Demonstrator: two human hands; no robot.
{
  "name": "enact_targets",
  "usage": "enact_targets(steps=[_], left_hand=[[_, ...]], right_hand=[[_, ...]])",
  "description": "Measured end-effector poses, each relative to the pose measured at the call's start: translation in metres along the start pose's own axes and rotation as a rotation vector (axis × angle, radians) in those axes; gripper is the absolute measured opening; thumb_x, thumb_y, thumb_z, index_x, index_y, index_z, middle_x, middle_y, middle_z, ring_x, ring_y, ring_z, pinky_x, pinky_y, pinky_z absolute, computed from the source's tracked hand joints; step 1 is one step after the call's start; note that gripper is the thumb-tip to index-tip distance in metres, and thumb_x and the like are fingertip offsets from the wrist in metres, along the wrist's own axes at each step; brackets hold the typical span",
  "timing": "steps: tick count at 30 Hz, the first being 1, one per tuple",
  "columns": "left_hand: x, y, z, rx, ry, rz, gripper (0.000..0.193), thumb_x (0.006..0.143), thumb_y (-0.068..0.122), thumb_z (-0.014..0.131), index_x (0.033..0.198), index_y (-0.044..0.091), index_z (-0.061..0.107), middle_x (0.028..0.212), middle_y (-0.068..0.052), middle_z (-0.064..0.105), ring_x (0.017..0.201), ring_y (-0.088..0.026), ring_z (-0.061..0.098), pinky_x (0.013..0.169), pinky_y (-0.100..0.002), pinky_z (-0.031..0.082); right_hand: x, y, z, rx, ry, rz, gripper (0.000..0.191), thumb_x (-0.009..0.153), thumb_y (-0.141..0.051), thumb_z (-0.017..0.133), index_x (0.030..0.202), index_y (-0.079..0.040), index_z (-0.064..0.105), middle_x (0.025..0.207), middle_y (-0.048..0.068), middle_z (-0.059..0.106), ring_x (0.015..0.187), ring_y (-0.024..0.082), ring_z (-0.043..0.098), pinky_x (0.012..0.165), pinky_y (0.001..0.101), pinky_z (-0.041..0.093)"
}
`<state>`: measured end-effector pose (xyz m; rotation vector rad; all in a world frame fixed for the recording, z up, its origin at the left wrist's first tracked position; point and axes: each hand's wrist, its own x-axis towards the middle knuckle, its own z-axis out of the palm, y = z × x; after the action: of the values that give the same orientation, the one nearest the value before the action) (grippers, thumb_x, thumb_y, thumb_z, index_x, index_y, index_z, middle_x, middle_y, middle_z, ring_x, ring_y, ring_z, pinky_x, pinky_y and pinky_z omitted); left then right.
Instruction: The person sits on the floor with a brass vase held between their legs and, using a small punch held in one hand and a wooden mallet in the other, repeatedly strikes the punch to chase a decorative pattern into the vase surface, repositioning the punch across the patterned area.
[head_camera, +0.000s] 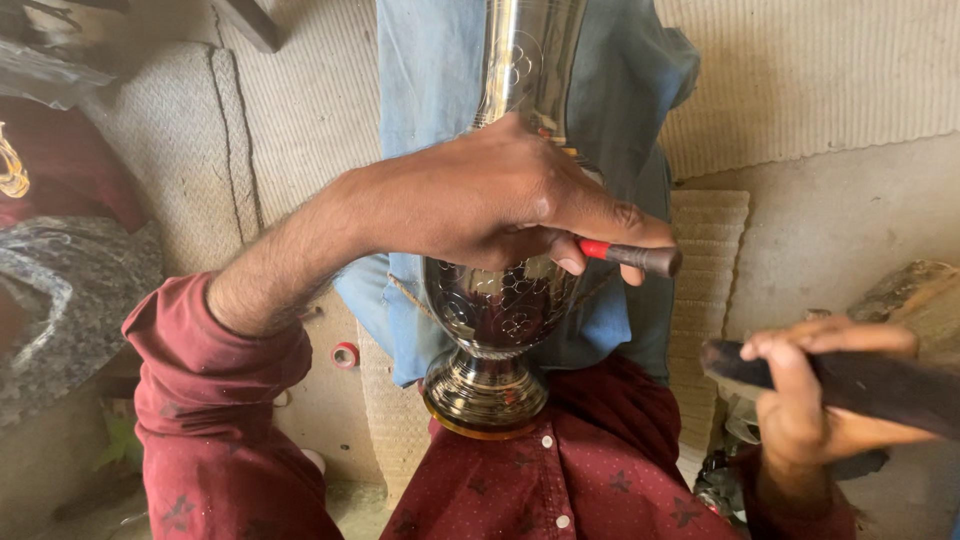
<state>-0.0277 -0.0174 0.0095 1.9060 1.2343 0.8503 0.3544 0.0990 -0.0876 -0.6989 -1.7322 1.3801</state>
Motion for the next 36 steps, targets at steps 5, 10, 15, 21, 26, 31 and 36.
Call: enact_targets(steps=[5,10,15,21,26,31,36], left_hand=[[-0.002,0.006,0.003,0.006,0.051,-0.017,0.054,0.094,0.012,0.077,0.146,0.017,0.06,0.114,-0.003,0.078,0.103,-0.024,0.075,0.085,-0.041,0.056],[-0.012,0.018,0.011,-0.008,0.284,-0.026,0.058,0.092,0.001,0.073,0.146,0.013,0.055,0.122,-0.002,0.074,0.114,-0.024,0.074,0.091,-0.037,0.059],[-0.02,0.03,0.029,0.018,0.486,-0.185,0.054,0.093,-0.001,0.077,0.142,0.008,0.056,0.118,-0.005,0.074,0.108,-0.024,0.075,0.088,-0.033,0.061],[-0.024,0.029,0.036,-0.027,0.589,-0.176,0.054,0.097,-0.003,0.076,0.144,0.008,0.052,0.12,-0.004,0.073,0.11,-0.02,0.075,0.091,-0.028,0.062],[-0.025,0.029,0.04,0.041,0.588,-0.198,0.053,0.094,-0.002,0.079,0.141,0.01,0.055,0.119,-0.004,0.074,0.11,-0.023,0.075,0.092,-0.031,0.062],[-0.029,0.036,0.05,0.014,0.666,-0.278,0.052,0.097,-0.004,0.076,0.141,0.01,0.053,0.119,-0.001,0.074,0.11,-0.02,0.076,0.09,-0.027,0.063],[-0.031,0.037,0.052,-0.025,0.677,-0.35,0.055,0.099,-0.003,0.077,0.147,0.011,0.054,0.122,-0.001,0.076,0.107,-0.017,0.078,0.088,-0.026,0.064]], right_hand=[[0.029,0.002,-0.007,-0.644,-0.378,-0.301,0.072,0.1,0.0,0.078,0.154,-0.008,0.031,0.1,0.014,0.069,0.085,0.026,0.073,0.079,0.0374,0.062],[0.058,0.0,-0.002,-0.696,-0.434,-0.336,0.08,0.09,-0.001,0.08,0.153,0.002,0.031,0.095,0.016,0.069,0.08,0.028,0.071,0.072,0.0399,0.058],[0.094,-0.014,-0.014,-0.73,-0.554,-0.123,0.066,0.085,-0.003,0.082,0.135,0.005,0.04,0.092,0.014,0.063,0.074,0.022,0.064,0.063,0.0341,0.049],[0.121,-0.028,-0.009,-0.637,-0.641,0.16,0.021,0.1,0.0,0.075,0.108,0.002,0.056,0.09,0.009,0.057,0.069,0.013,0.057,0.065,0.0261,0.045],[0.134,-0.02,-0.004,-0.747,-0.681,0.088,0.015,0.102,0.002,0.073,0.112,0.007,0.062,0.088,0.012,0.064,0.07,0.016,0.06,0.066,0.0291,0.049],[0.145,0.004,-0.01,-0.844,-0.78,0.216,0.007,0.106,-0.005,0.069,0.109,0.001,0.068,0.094,0.007,0.07,0.075,0.012,0.066,0.071,0.0262,0.054],[0.152,0.005,-0.008,-0.876,-0.772,0.23,0.023,0.1,-0.004,0.072,0.119,0.004,0.063,0.094,0.009,0.07,0.074,0.016,0.067,0.069,0.0284,0.053]])
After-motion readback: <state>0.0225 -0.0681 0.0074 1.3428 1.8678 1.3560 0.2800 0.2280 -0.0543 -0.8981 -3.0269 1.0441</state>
